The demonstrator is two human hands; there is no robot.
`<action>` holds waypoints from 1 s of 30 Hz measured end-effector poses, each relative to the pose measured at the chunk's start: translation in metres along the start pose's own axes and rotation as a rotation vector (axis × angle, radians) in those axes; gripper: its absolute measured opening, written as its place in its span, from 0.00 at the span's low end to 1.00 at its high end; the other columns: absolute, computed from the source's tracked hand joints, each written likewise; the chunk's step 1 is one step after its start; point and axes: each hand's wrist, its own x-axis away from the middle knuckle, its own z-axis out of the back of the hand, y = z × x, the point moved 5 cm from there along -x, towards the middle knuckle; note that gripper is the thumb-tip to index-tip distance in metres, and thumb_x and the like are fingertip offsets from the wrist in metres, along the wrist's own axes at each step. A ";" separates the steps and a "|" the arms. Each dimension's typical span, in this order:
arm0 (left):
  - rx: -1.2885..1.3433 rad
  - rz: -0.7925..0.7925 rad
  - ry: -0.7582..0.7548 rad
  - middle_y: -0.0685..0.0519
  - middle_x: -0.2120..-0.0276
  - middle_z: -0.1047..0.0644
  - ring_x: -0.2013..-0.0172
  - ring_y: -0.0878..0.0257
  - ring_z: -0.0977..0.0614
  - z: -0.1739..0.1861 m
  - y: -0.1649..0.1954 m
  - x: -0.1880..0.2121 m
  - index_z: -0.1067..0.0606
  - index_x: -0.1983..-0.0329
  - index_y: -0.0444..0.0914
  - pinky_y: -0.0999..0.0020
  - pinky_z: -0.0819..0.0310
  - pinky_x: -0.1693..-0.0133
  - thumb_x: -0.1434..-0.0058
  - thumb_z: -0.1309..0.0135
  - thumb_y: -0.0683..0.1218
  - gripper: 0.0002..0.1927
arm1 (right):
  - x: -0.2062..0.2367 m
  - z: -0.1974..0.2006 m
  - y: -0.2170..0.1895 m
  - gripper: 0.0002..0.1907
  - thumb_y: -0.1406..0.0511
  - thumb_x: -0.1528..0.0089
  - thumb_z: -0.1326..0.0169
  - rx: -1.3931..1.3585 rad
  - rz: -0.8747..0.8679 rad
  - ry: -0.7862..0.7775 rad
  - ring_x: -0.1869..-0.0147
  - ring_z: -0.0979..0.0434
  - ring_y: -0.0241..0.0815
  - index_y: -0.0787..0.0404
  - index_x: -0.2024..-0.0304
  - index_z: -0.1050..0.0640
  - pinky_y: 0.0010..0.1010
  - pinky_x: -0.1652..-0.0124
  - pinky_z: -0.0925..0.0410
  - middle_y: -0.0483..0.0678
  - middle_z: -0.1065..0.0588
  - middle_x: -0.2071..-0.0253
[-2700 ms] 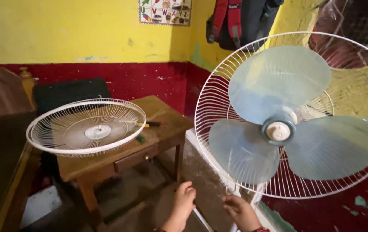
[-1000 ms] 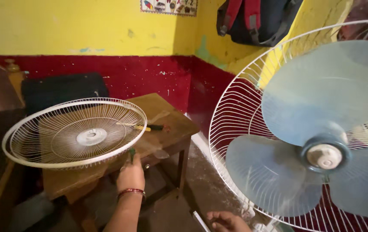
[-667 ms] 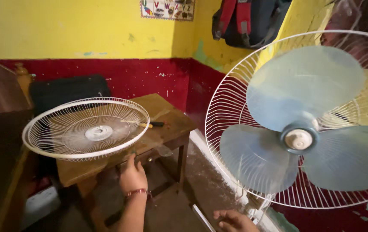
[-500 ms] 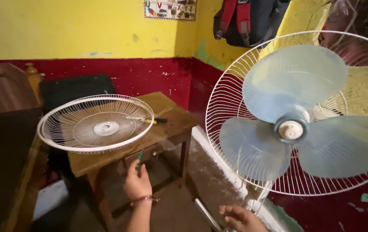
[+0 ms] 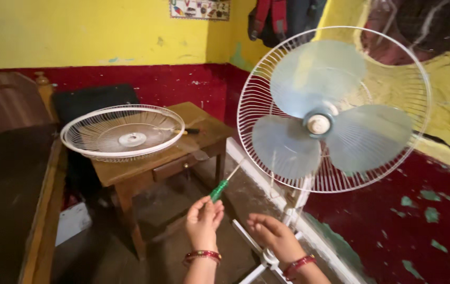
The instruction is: The person services a pedestal fan. They unclip and remove the front grille guard, set it on a nearby table, unscrew the blade cap by hand, and use a screwdriver to loosen screws on the fan's motor housing and stand.
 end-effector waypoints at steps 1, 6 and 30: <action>0.025 0.067 -0.015 0.44 0.60 0.17 0.61 0.57 0.15 -0.002 -0.010 0.013 0.26 0.49 0.35 0.62 0.18 0.56 0.35 0.46 0.43 0.13 | 0.002 0.000 -0.005 0.23 0.64 0.34 0.49 -0.052 0.022 0.035 0.43 0.23 0.37 0.63 0.37 0.26 0.29 0.47 0.29 0.47 0.21 0.44; 0.179 0.285 -0.098 0.49 0.54 0.21 0.53 0.58 0.15 -0.018 -0.053 0.066 0.28 0.45 0.37 0.62 0.19 0.52 0.35 0.46 0.43 0.15 | 0.006 0.006 -0.035 0.24 0.63 0.33 0.50 0.135 0.214 0.224 0.35 0.28 0.35 0.61 0.34 0.29 0.27 0.39 0.36 0.47 0.23 0.40; -0.144 0.276 -0.463 0.49 0.66 0.19 0.67 0.62 0.18 -0.125 -0.068 0.075 0.22 0.53 0.32 0.60 0.19 0.63 0.33 0.46 0.46 0.13 | 0.107 0.026 -0.057 0.22 0.68 0.34 0.51 -0.092 0.090 0.334 0.74 0.38 0.27 0.57 0.37 0.25 0.20 0.75 0.44 0.37 0.28 0.67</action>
